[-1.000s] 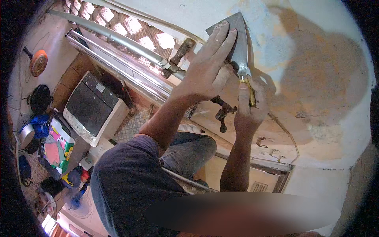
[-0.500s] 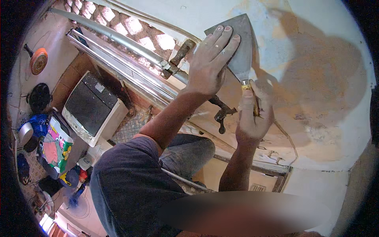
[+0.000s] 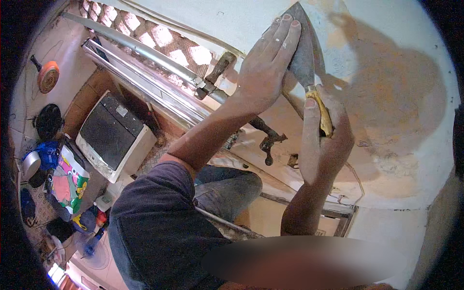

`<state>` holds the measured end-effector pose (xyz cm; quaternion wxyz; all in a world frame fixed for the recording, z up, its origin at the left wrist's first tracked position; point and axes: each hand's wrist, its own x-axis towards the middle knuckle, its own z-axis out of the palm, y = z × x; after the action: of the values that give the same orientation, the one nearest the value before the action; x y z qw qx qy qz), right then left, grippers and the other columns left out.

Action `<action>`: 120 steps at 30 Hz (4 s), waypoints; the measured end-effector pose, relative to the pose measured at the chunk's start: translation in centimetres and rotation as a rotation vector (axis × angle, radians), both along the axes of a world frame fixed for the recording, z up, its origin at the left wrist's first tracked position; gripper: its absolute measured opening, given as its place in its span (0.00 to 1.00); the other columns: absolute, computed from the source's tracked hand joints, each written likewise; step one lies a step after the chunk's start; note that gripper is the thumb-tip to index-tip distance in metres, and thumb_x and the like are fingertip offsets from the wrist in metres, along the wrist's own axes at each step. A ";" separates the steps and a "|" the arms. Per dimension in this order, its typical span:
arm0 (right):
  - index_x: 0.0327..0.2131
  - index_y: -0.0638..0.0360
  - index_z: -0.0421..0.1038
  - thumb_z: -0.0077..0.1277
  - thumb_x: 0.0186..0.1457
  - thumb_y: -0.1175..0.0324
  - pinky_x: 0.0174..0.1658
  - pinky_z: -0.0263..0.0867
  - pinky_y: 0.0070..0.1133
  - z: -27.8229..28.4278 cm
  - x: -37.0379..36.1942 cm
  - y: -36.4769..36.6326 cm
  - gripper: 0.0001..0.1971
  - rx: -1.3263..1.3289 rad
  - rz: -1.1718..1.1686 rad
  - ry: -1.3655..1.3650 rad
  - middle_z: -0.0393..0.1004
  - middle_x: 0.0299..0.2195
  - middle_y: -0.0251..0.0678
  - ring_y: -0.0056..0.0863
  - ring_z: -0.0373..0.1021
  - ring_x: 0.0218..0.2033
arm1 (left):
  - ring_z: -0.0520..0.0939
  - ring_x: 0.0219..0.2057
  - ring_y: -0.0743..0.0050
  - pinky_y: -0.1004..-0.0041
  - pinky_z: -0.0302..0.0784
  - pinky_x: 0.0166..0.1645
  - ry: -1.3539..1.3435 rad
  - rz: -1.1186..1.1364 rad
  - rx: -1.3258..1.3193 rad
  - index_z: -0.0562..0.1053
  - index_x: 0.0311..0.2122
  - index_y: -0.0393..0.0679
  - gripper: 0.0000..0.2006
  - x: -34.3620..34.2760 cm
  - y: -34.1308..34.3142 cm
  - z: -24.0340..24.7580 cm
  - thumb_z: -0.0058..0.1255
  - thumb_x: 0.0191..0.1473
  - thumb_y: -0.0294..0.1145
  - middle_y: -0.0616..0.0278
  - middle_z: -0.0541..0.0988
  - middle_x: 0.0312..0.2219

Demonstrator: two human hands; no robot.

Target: The person scrapes old paint or plaster from a ceiling using a putty knife.

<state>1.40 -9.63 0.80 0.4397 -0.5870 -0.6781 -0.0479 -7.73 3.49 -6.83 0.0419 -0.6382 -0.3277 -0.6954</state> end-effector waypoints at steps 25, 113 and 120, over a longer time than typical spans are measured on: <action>0.41 0.65 0.75 0.55 0.58 0.68 0.41 0.71 0.28 -0.5 -0.5 0.3 0.11 0.011 0.002 0.008 0.79 0.34 0.50 0.39 0.78 0.36 | 0.60 0.65 0.39 0.54 0.58 0.67 -0.121 -0.085 -0.051 0.58 0.64 0.37 0.32 1.9 0.1 -0.2 0.42 0.51 0.17 0.38 0.60 0.62; 0.36 0.56 0.70 0.50 0.60 0.65 0.32 0.69 0.40 -0.6 -1.9 4.8 0.07 0.125 0.230 0.094 0.76 0.27 0.48 0.50 0.74 0.30 | 0.59 0.66 0.39 0.55 0.58 0.67 -0.118 0.113 -0.130 0.56 0.67 0.39 0.36 -1.4 2.2 1.5 0.53 0.51 0.22 0.37 0.58 0.64; 0.45 0.60 0.73 0.52 0.60 0.66 0.38 0.70 0.32 -0.3 -2.2 2.8 0.12 -0.110 0.117 0.112 0.77 0.33 0.53 0.48 0.76 0.34 | 0.62 0.64 0.38 0.56 0.59 0.66 -0.075 -0.080 -0.150 0.60 0.65 0.40 0.35 -1.8 1.2 2.1 0.56 0.51 0.24 0.38 0.63 0.61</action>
<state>-0.82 -6.80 0.52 0.4461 -0.5714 -0.6872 0.0479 -9.53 4.71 -4.68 -0.0460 -0.6257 -0.3547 -0.6932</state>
